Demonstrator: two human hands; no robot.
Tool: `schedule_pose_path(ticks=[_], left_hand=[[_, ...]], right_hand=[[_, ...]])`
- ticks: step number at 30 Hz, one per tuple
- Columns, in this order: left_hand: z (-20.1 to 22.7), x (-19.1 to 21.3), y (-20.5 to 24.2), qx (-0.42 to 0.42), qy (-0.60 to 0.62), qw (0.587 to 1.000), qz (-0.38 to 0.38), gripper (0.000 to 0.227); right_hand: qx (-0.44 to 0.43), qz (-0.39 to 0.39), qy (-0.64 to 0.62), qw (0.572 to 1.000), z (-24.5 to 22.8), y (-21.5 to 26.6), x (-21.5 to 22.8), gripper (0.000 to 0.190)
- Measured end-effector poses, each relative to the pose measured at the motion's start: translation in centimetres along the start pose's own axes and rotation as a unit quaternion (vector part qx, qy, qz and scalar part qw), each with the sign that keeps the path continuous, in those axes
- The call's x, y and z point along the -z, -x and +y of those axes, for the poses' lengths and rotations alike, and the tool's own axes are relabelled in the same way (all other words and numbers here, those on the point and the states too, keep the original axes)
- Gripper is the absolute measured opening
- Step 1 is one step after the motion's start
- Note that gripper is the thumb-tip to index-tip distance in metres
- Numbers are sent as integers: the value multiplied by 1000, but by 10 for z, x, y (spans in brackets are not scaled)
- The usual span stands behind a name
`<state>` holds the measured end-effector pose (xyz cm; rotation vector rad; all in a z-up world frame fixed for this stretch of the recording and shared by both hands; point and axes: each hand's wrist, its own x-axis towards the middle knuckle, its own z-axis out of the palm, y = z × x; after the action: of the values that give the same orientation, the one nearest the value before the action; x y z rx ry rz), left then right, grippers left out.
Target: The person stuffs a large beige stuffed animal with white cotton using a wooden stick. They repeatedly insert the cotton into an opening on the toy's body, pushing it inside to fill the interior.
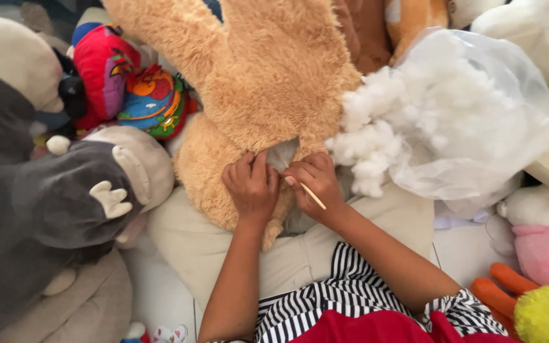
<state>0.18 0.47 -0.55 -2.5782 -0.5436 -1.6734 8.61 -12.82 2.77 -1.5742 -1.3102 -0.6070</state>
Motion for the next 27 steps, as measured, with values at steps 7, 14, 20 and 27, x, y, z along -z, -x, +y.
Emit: schedule_pose_path(ticks=[7,14,20,27], left_hand=[[-2,3,-1,-21,-6,1000,-6,23],[10,5,-3,9,14,1000,1,21],[76,-6,4,-15,41,999,-9,21],[151,-26,19,-27,229,952,-201,45]], right_hand=[[-125,54,-109,985,12,-23,63,34],[-366,126,-194,902,26,-29,178,48],[-427,-40,6,903,35,5,173,16],[-401,-183,79,894,40,14,159,45]])
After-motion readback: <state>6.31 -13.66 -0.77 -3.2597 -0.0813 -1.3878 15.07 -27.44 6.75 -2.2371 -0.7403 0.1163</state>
